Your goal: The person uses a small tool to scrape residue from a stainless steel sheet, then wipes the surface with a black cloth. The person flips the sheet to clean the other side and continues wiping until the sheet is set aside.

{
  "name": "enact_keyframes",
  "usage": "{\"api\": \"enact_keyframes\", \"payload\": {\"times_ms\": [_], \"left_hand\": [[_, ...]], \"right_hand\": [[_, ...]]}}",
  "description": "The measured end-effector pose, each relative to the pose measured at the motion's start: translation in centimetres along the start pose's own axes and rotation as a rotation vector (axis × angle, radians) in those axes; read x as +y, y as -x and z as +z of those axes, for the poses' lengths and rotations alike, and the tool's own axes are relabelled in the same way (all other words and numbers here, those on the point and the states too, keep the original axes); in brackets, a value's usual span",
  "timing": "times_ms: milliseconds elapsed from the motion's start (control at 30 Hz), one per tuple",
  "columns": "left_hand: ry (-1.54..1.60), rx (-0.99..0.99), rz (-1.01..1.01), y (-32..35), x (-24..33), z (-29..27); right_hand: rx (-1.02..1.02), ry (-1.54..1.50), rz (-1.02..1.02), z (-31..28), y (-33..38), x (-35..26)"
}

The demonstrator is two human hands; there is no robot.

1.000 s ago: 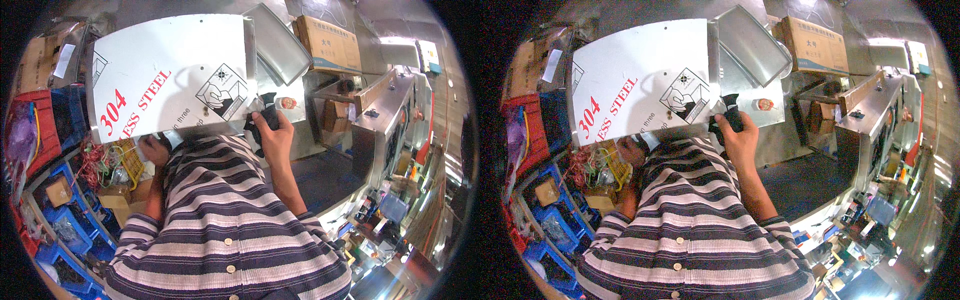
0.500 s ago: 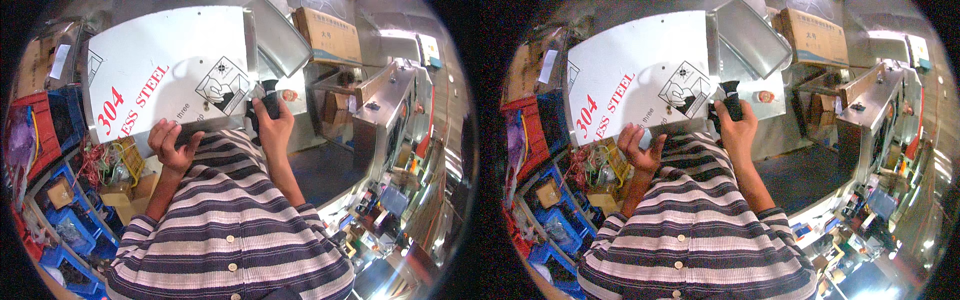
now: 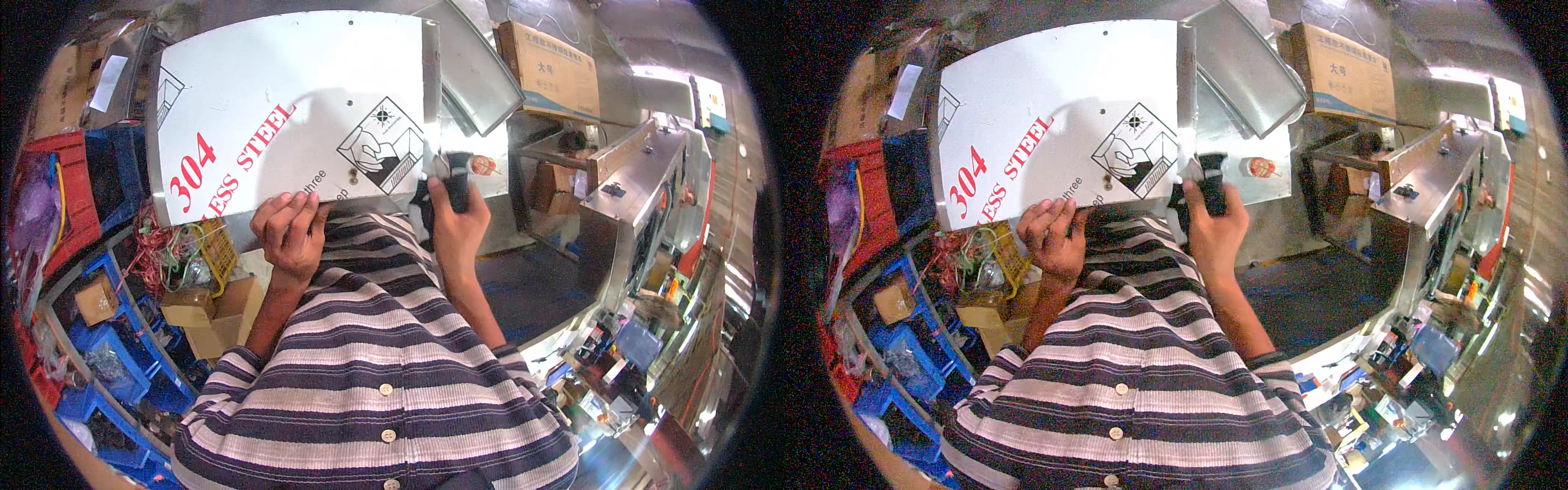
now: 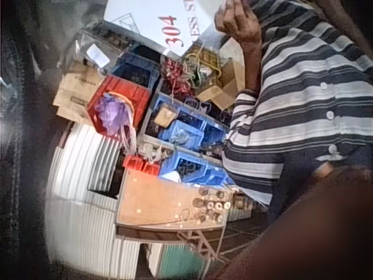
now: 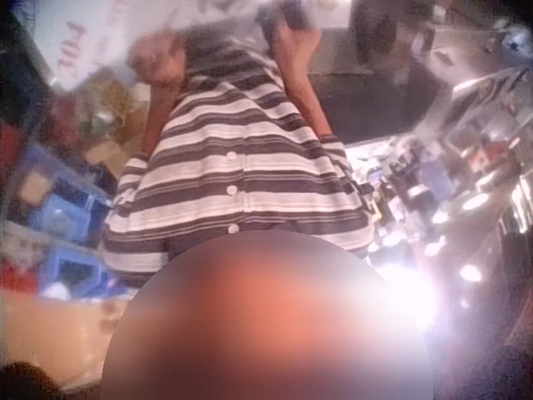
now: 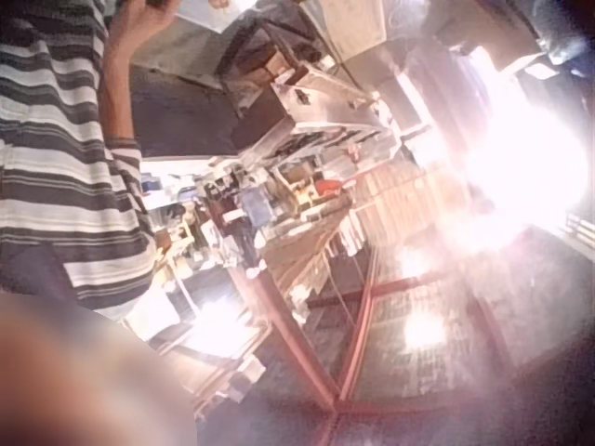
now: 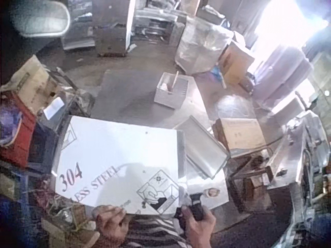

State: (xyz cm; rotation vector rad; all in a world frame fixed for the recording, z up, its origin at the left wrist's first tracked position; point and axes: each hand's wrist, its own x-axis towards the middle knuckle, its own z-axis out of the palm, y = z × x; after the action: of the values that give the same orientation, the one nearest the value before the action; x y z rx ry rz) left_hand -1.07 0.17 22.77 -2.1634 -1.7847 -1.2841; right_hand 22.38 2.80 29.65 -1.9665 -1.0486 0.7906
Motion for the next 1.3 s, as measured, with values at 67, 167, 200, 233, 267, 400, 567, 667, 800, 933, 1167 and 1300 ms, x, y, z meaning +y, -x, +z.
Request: {"api": "enact_keyframes", "payload": {"times_ms": [67, 167, 200, 233, 267, 400, 567, 667, 800, 933, 1167, 1300], "left_hand": [[-0.01, 0.008, -0.005, 0.1, -0.2, 0.2], [-0.032, -0.009, -0.01, -0.5, 0.2, -0.2], [-0.04, -0.011, -0.007, -0.4, 0.1, -0.2], [-0.025, 0.007, -0.007, -0.4, 0.1, 0.1], [-0.02, 0.015, -0.008, -0.5, 0.1, 0.2], [-0.008, 0.024, -0.013, -0.5, -0.1, 0.4], [-0.006, 0.011, -0.022, -0.5, 0.1, 0.2], [-0.007, 0.027, -0.041, -0.3, 0.2, 0.3], [-0.006, 0.007, -0.031, -0.5, 0.1, 0.1], [-0.009, 0.021, -0.019, 0.0, -0.2, 0.4], [-0.069, -0.007, -0.015, -0.4, 0.0, 0.1], [-0.044, 0.029, -0.009, 0.0, -0.1, 0.6]], "right_hand": [[-0.032, -0.129, 0.1, 0.6, -1.0, -1.5], [-0.023, -0.205, 0.136, 0.7, -0.2, -0.9], [-0.009, -0.21, 0.128, 0.6, 0.2, -0.4], [-0.021, -0.212, 0.147, 0.4, 0.4, -0.2], [-0.025, -0.186, 0.109, 0.2, 0.1, -0.4], [-0.034, -0.157, 0.096, 0.4, -1.6, -0.1], [0.057, -0.346, 0.205, -1.9, 1.1, 2.1], [0.112, -0.648, 0.21, -3.4, 0.3, 3.4], [-0.004, -0.54, 0.132, -1.5, 0.2, 2.5], [-0.031, -0.158, 0.071, 0.2, -1.0, 0.4], [-0.071, -0.159, 0.11, -0.3, -0.4, 0.5], [-0.112, -0.129, 0.13, -0.1, -1.8, 0.0]]}}
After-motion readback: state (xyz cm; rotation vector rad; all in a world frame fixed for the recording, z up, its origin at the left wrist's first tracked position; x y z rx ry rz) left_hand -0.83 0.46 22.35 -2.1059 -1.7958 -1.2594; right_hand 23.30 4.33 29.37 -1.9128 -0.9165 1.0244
